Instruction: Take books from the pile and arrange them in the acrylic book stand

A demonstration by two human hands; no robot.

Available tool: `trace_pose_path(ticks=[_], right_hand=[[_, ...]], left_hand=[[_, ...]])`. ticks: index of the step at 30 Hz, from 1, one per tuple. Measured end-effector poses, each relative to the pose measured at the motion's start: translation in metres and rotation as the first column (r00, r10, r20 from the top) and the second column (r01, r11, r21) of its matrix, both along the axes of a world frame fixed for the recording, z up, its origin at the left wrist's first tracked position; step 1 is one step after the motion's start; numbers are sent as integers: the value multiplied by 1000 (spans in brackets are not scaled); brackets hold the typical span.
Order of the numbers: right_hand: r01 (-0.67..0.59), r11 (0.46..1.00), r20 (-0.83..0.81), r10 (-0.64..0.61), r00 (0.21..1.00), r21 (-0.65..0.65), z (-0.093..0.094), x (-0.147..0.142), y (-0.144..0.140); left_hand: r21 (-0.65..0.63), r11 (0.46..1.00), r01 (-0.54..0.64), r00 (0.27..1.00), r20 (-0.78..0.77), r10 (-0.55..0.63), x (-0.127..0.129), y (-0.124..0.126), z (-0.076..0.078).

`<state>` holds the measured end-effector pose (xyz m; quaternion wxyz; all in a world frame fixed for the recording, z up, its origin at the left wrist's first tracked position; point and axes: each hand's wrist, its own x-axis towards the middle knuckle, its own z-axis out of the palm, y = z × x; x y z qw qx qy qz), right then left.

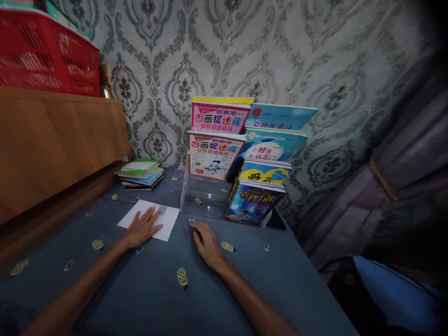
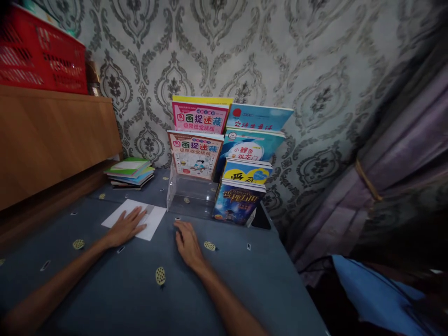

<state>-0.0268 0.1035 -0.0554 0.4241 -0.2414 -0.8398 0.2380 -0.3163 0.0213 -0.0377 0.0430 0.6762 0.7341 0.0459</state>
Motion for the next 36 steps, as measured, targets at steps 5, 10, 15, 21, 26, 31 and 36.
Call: trace_pose_path(ticks=[5,10,15,21,26,31,36], right_hand=[[-18,999,7,18,1000,36,4,2,-7],[-63,995,72,57,996,83,13,4,-13],[-96,989,116,83,990,111,23,3,-19],[-200,970,188,172,967,138,34,2,-34],[-345,936,256,318,913,66,43,-1,-50],[-489,871,380,469,797,-49,53,-3,-55],[-460,882,348,466,814,-104,46,-1,-47]], left_hand=[[-3,1000,17,1000,1,-17,13,-8,5],[-31,999,39,999,9,-39,24,-20,10],[21,991,136,991,-6,-136,45,-40,1],[53,926,373,926,38,-375,84,-55,12],[65,739,670,717,200,-668,115,-60,30],[-38,710,704,687,290,-666,125,-62,35],[-25,665,746,632,340,-696,125,-59,39]])
